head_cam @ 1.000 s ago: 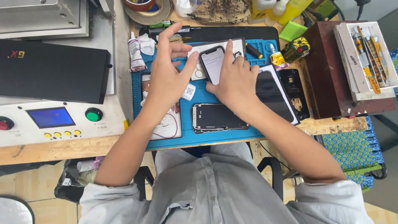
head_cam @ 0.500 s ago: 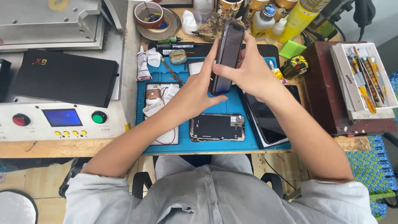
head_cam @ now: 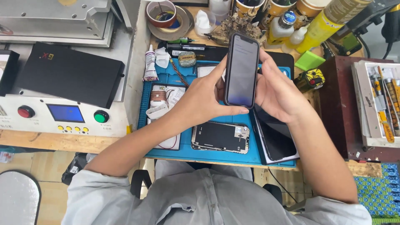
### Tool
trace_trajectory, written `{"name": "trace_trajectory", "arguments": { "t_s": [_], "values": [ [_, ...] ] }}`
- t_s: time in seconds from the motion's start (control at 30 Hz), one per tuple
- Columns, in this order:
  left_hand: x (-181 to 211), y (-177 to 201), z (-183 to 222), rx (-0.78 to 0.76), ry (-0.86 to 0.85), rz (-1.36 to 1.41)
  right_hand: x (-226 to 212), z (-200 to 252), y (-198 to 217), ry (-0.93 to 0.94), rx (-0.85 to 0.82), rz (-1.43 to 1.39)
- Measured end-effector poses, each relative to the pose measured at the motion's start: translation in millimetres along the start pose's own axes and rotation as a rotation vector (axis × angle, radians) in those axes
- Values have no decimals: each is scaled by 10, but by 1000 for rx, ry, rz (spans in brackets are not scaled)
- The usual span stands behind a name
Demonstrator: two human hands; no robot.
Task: Testing and configuring smartphones on an electronics repair workbench, including typing and menu navigation.
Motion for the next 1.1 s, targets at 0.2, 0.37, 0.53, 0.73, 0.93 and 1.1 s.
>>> {"name": "trace_trajectory", "arguments": {
  "t_s": [0.2, 0.37, 0.53, 0.73, 0.93, 1.1],
  "values": [
    [-44, -68, -41, -65, 21, 25, -149, 122, 17, 93, 7, 110],
    [-139, -137, -31, -97, 67, 105, -150, 133, 165, 89, 121, 281],
    [-248, -175, 16, -75, 162, 146, -218, 141, 40, 125, 85, 468],
    [-288, -236, 42, -122, 191, 156, -213, 221, -6, 190, 129, 485],
    [-371, -305, 47, -132, 101, 86, -159, 232, 32, 196, 175, 444],
    [-382, -327, 51, -152, 135, 97, -173, 246, 23, 186, 216, 483]
  ]
}}
Point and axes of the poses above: each hand's wrist, its own z-axis away from the middle knuckle, its own y-axis out of the back of the hand, x = y × z, the point moved 7 cm from there along -z, towards the middle knuckle, and after that the axes turned 12 degrees about -x, right-handed, at the moved point
